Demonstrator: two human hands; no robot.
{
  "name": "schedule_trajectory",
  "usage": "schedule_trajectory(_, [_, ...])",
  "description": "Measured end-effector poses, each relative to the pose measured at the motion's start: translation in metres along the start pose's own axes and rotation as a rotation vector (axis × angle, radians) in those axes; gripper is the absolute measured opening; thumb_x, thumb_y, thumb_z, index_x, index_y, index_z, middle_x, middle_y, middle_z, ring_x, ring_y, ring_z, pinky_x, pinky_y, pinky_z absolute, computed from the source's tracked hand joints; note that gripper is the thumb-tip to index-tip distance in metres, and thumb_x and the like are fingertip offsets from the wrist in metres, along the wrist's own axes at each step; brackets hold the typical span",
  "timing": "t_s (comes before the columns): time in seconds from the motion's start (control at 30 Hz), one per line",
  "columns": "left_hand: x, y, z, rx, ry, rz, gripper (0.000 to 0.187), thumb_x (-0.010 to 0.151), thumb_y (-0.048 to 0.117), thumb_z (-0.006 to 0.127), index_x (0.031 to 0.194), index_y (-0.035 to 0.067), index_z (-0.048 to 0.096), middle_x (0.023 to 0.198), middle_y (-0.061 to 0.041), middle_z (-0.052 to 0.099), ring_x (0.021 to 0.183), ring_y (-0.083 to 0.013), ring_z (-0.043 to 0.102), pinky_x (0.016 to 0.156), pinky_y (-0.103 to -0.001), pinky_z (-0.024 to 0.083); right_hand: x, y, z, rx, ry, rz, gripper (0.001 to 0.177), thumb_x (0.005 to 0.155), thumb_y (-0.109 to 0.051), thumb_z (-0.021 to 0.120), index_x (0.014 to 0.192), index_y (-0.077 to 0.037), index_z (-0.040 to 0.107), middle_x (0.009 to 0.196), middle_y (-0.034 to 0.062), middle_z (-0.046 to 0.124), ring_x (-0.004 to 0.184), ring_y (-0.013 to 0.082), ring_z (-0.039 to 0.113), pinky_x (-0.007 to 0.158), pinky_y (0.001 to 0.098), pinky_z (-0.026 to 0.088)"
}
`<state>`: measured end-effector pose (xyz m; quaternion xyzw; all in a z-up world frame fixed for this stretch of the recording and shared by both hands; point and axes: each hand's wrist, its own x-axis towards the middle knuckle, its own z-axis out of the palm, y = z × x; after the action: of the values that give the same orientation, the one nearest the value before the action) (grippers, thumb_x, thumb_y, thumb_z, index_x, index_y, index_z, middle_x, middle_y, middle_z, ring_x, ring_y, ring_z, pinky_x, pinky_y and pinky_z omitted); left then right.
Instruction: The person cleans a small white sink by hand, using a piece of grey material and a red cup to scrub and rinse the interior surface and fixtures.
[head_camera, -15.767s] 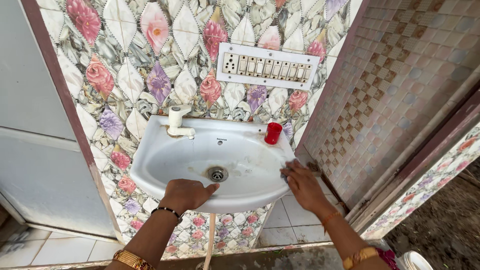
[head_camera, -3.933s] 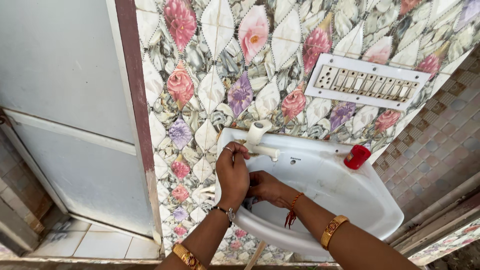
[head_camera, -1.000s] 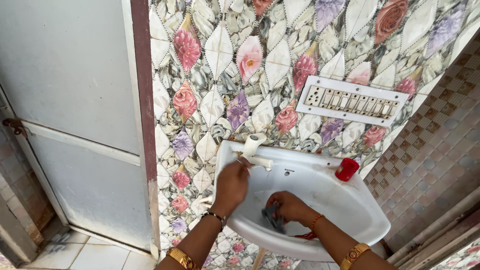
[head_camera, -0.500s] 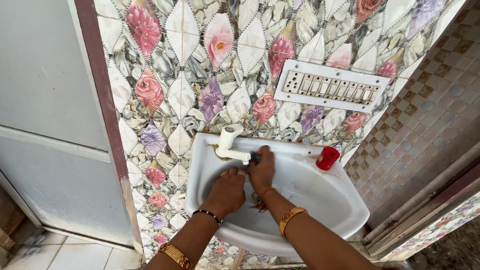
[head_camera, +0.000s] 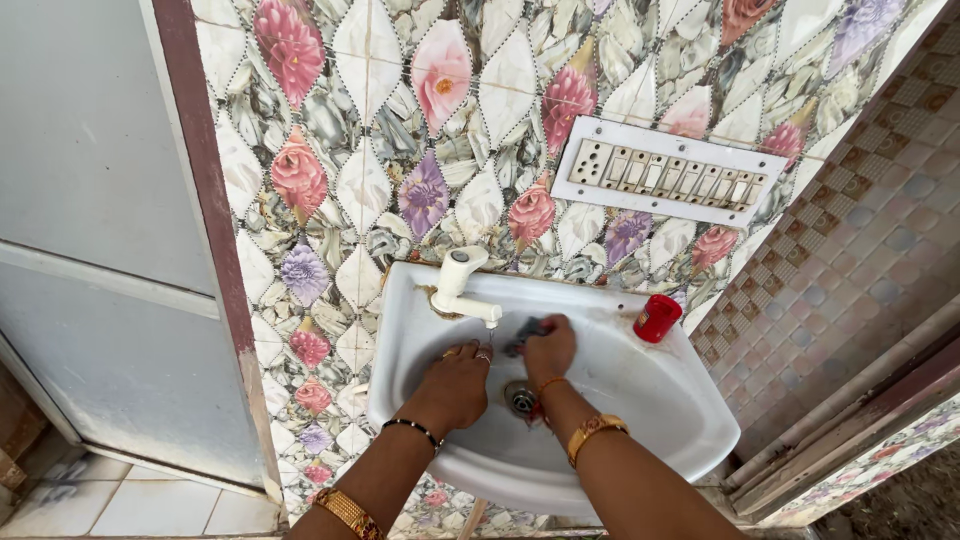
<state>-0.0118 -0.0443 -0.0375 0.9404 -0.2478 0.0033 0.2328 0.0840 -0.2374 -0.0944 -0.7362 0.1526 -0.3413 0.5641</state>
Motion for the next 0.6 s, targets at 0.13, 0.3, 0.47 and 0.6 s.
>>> schedule_trajectory(0.13, [-0.004, 0.001, -0.004, -0.003, -0.012, -0.008, 0.06, 0.089, 0.003, 0.047, 0.149, 0.006, 0.041, 0.158, -0.013, 0.039, 0.148, -0.0333, 0.035, 0.117, -0.051, 0.033, 0.005, -0.003, -0.009, 0.219, 0.218, 0.397, 0.023, 0.081, 0.014, 0.057, 0.093, -0.005, 0.054, 0.1, 0.0133, 0.063, 0.081, 0.0256, 0.07, 0.059, 0.0363, 0.064])
schedule_trajectory(0.3, [-0.003, 0.002, -0.007, -0.039, 0.061, 0.0, 0.058, 0.089, 0.004, 0.048, 0.147, 0.004, 0.044, 0.15, -0.017, 0.046, 0.14, -0.0344, 0.043, 0.113, -0.049, 0.037, -0.011, -0.005, 0.008, -0.259, -0.215, -0.133, 0.017, 0.082, 0.0, 0.068, 0.099, 0.001, 0.068, 0.092, 0.0183, 0.073, 0.079, 0.0286, 0.072, 0.07, 0.0418, 0.059])
schedule_trajectory(0.47, [0.004, -0.006, -0.012, 0.023, 0.188, -0.062, 0.033, 0.093, 0.009, 0.05, 0.123, 0.003, 0.061, 0.128, -0.019, 0.064, 0.12, -0.0339, 0.063, 0.106, -0.044, 0.049, -0.04, -0.018, 0.019, -0.422, -0.802, -0.346, 0.022, 0.089, -0.005, 0.067, 0.111, -0.001, 0.065, 0.103, 0.0213, 0.072, 0.095, 0.0363, 0.072, 0.079, 0.0422, 0.056])
schedule_trajectory(0.6, [0.007, -0.005, -0.009, 0.01, 0.194, -0.071, 0.03, 0.092, 0.01, 0.05, 0.119, 0.003, 0.061, 0.121, -0.019, 0.067, 0.115, -0.0344, 0.065, 0.101, -0.045, 0.05, -0.048, -0.037, 0.014, -0.457, -0.835, -0.474, 0.028, 0.084, -0.005, 0.065, 0.111, -0.002, 0.066, 0.102, 0.0237, 0.073, 0.097, 0.0387, 0.071, 0.08, 0.0435, 0.058])
